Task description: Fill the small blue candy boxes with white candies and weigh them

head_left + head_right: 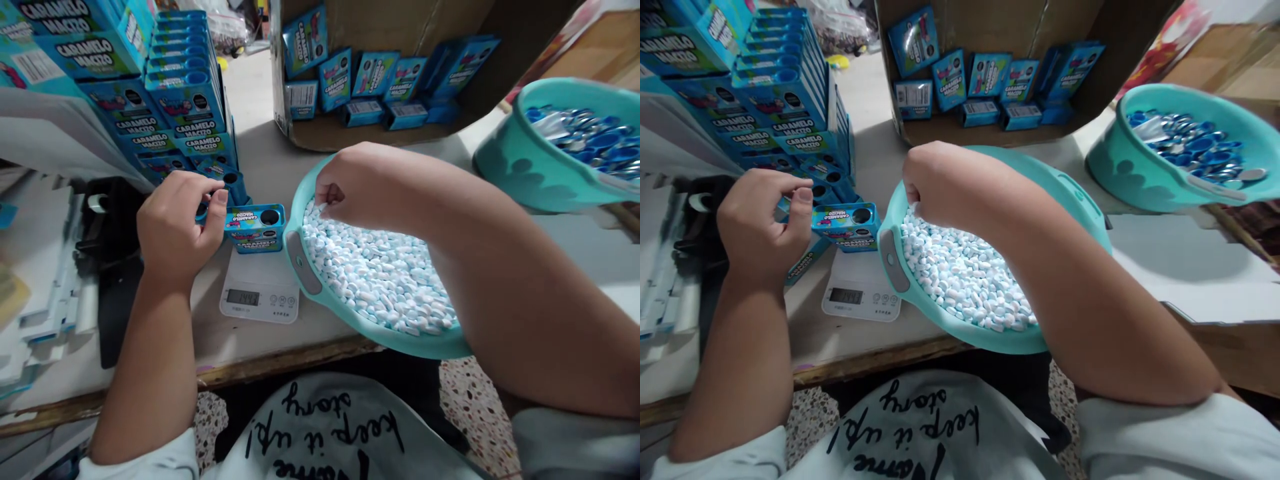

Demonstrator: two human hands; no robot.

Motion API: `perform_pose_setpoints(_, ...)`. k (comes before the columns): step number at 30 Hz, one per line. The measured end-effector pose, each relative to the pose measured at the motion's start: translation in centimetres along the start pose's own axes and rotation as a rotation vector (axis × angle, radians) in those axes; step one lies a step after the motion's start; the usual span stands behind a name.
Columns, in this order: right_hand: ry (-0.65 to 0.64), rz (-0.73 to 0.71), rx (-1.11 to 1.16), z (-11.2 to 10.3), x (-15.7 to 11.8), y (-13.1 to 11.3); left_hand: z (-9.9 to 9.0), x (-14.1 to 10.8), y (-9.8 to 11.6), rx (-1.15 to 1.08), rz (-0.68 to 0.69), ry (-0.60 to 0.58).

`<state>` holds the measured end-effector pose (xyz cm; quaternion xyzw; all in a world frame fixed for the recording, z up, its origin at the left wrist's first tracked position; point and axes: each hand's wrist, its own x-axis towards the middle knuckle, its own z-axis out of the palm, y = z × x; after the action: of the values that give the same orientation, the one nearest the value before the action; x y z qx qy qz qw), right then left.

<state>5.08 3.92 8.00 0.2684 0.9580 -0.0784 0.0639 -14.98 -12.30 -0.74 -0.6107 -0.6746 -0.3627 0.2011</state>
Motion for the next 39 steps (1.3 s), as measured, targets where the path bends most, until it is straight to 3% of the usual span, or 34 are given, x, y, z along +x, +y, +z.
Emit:
perform_pose_setpoints(3,0.049,0.007,0.020,-0.5,-0.1,-0.4,-0.1,0.0,0.0,0.010,0.003,-0.002)
perform_pose_setpoints(8,0.276,-0.024,0.274,-0.7,-0.2,-1.5,-0.1,0.0,0.3,0.035,0.049,0.019)
perform_pose_setpoints(12,0.420,-0.107,0.443,0.6,0.5,-2.1,0.0,0.0,0.9,0.020,0.130,0.064)
perform_pose_setpoints(16,0.509,-0.291,0.436,2.4,1.4,-2.7,0.1,0.3,1.5,0.067,0.241,0.082)
perform_pose_setpoints(21,0.412,-0.463,0.307,3.7,1.4,-3.2,0.5,0.6,1.9,0.096,0.370,0.054)
perform_pose_setpoints(33,0.397,-0.563,0.190,4.3,1.5,-3.4,0.6,0.4,1.7,0.079,0.291,-0.033)
perform_pose_setpoints(39,0.326,-0.511,0.198,3.2,1.2,-3.2,0.3,0.4,1.3,0.050,0.292,-0.023)
